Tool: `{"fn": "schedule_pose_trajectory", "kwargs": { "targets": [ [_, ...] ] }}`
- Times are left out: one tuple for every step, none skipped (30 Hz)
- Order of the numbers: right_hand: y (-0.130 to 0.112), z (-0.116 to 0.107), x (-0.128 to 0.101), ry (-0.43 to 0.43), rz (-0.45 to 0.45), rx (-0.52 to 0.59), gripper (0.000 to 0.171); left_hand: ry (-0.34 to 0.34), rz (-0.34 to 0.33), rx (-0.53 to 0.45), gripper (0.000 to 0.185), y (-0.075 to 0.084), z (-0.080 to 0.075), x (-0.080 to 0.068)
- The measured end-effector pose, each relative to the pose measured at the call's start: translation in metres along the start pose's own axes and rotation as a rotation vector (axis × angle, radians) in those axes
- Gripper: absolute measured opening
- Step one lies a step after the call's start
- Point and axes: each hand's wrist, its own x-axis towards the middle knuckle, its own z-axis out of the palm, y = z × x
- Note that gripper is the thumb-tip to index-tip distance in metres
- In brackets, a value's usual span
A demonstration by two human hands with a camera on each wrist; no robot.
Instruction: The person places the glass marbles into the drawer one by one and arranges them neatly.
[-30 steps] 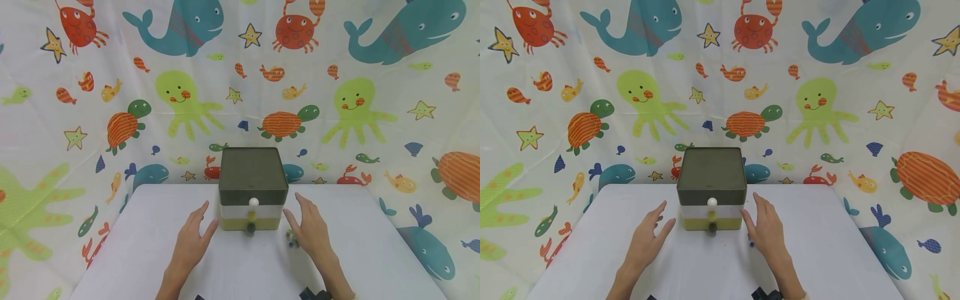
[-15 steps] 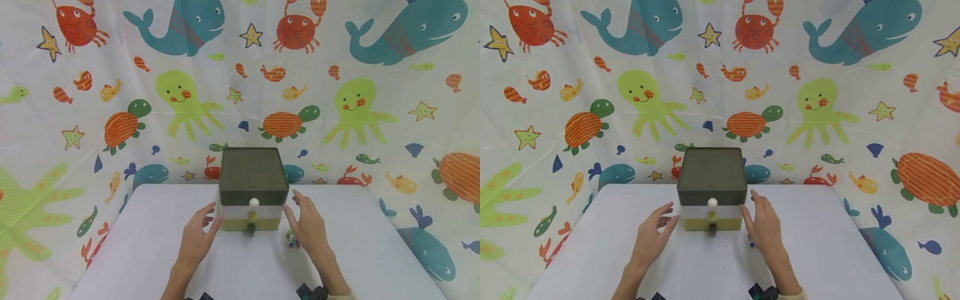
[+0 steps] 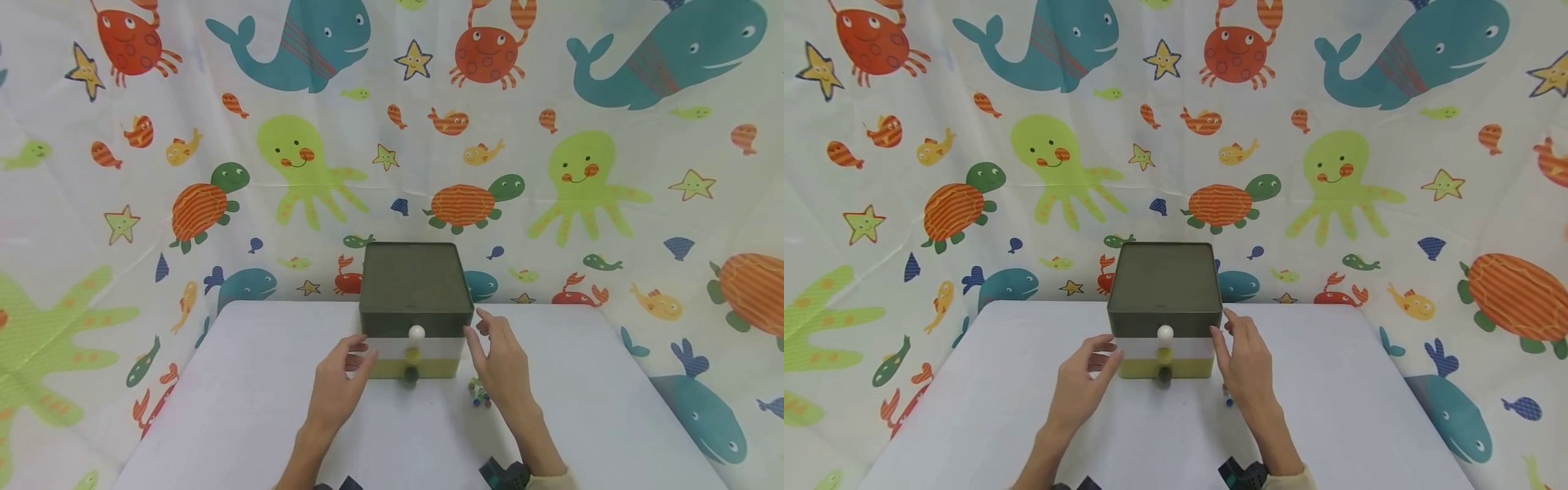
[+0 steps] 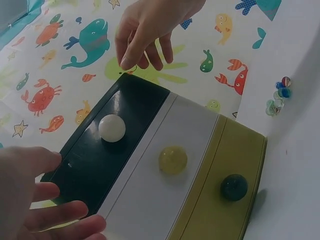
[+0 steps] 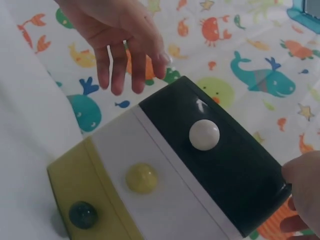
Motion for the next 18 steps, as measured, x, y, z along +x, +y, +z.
{"fn": "schedule_pose_trajectory", "kwargs": {
  "targets": [
    [0.0,0.0,0.001,0.008,-0.006,0.007,0.046,0.006,0.018,-0.008,0.034,0.0,0.002,0.0],
    [0.001,0.001,0.001,0.017,-0.013,0.015,0.044,0.011,0.032,-0.015,0.034,0.0,0.005,0.001],
    [0.001,0.001,0.002,0.026,-0.019,0.025,0.042,0.014,0.042,-0.021,0.033,0.0,0.007,0.001],
    [0.001,0.002,0.003,0.035,-0.028,0.032,0.04,0.014,0.048,-0.025,0.033,0.001,0.009,0.001],
    [0.001,0.002,0.003,0.044,-0.034,0.043,0.038,0.014,0.054,-0.029,0.033,0.002,0.011,0.001],
    [0.002,0.002,0.004,0.052,-0.04,0.049,0.037,0.012,0.055,-0.03,0.032,0.003,0.012,0.002],
    [0.002,0.003,0.004,0.059,-0.044,0.055,0.036,0.01,0.054,-0.035,0.032,0.004,0.013,0.002],
    [0.002,0.003,0.005,0.063,-0.046,0.058,0.034,0.008,0.052,-0.041,0.032,0.005,0.015,0.002],
    [0.002,0.003,0.005,0.066,-0.047,0.061,0.033,0.006,0.049,-0.047,0.031,0.007,0.016,0.002],
    [0.002,0.004,0.006,0.072,-0.05,0.064,0.032,0.006,0.048,-0.053,0.031,0.008,0.017,0.002],
    [0.003,0.004,0.006,0.076,-0.052,0.068,0.031,0.006,0.052,-0.057,0.031,0.008,0.018,0.002],
    [0.003,0.004,0.007,0.081,-0.055,0.067,0.03,0.007,0.053,-0.061,0.031,0.009,0.019,0.002],
    [0.004,0.005,0.007,0.085,-0.057,0.07,0.03,0.006,0.055,-0.065,0.031,0.009,0.019,0.002],
    [0.004,0.005,0.008,0.09,-0.06,0.073,0.029,0.006,0.059,-0.065,0.031,0.01,0.02,0.002],
    [0.005,0.005,0.009,0.094,-0.063,0.075,0.029,0.005,0.06,-0.064,0.031,0.01,0.021,0.003],
    [0.005,0.005,0.009,0.1,-0.067,0.076,0.029,0.003,0.062,-0.063,0.031,0.01,0.023,0.003],
    [0.005,0.005,0.01,0.102,-0.069,0.078,0.029,0.0,0.064,-0.061,0.032,0.01,0.024,0.003],
    [0.005,0.005,0.011,0.105,-0.07,0.082,0.028,-0.005,0.062,-0.062,0.032,0.01,0.025,0.004]
  ]
}}
